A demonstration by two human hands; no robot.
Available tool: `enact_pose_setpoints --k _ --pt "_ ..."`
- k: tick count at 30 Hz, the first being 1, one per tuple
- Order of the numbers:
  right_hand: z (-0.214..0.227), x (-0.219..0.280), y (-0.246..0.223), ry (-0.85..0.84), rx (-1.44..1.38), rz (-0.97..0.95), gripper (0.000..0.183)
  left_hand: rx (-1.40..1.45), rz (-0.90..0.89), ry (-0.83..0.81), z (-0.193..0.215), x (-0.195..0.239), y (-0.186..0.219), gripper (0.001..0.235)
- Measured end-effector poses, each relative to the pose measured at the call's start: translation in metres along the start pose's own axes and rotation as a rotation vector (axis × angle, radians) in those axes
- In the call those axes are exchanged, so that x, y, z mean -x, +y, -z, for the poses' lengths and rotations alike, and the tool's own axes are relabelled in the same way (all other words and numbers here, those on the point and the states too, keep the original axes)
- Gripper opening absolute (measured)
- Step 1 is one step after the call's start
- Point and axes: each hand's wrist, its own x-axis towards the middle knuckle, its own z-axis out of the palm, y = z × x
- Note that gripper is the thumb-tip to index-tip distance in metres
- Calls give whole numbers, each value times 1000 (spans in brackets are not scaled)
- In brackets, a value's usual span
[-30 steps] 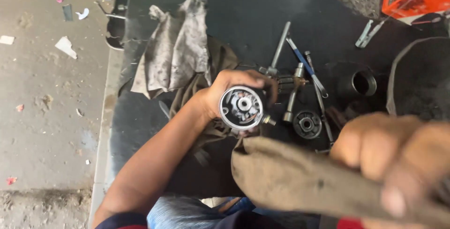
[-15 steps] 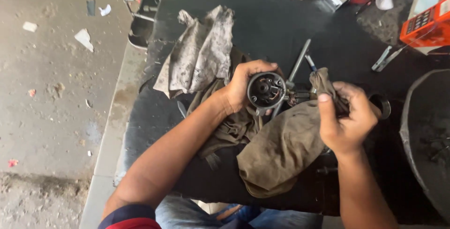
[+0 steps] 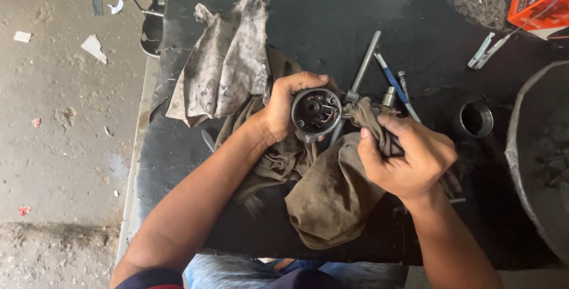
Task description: The person cleans a cylindrical metal component with a cloth, wiping the exterior and interior surfaces. They then use a small metal tool to scrape or adjust parts inside the component, followed by further wiping with the cloth. The person removes a small internal part, cleans it, and places it on the table before continuing to wipe the main component.
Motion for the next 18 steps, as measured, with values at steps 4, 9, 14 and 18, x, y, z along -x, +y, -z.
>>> enact_pose_setpoints --k 4,9,14,18 --pt "0 0 -7 2 -10 -38 21 110 0 -41 -2 3 3 47" --pt "-6 5 -18 -31 -27 -35 20 150 -9 -56 2 -2 -6 50" --pt "-12 4 -24 -65 -9 -119 17 64 -226 63 7 -13 -21 35" --pt "-16 3 -23 -64 15 -138 16 -104 -402 82 4 -14 -27 32"
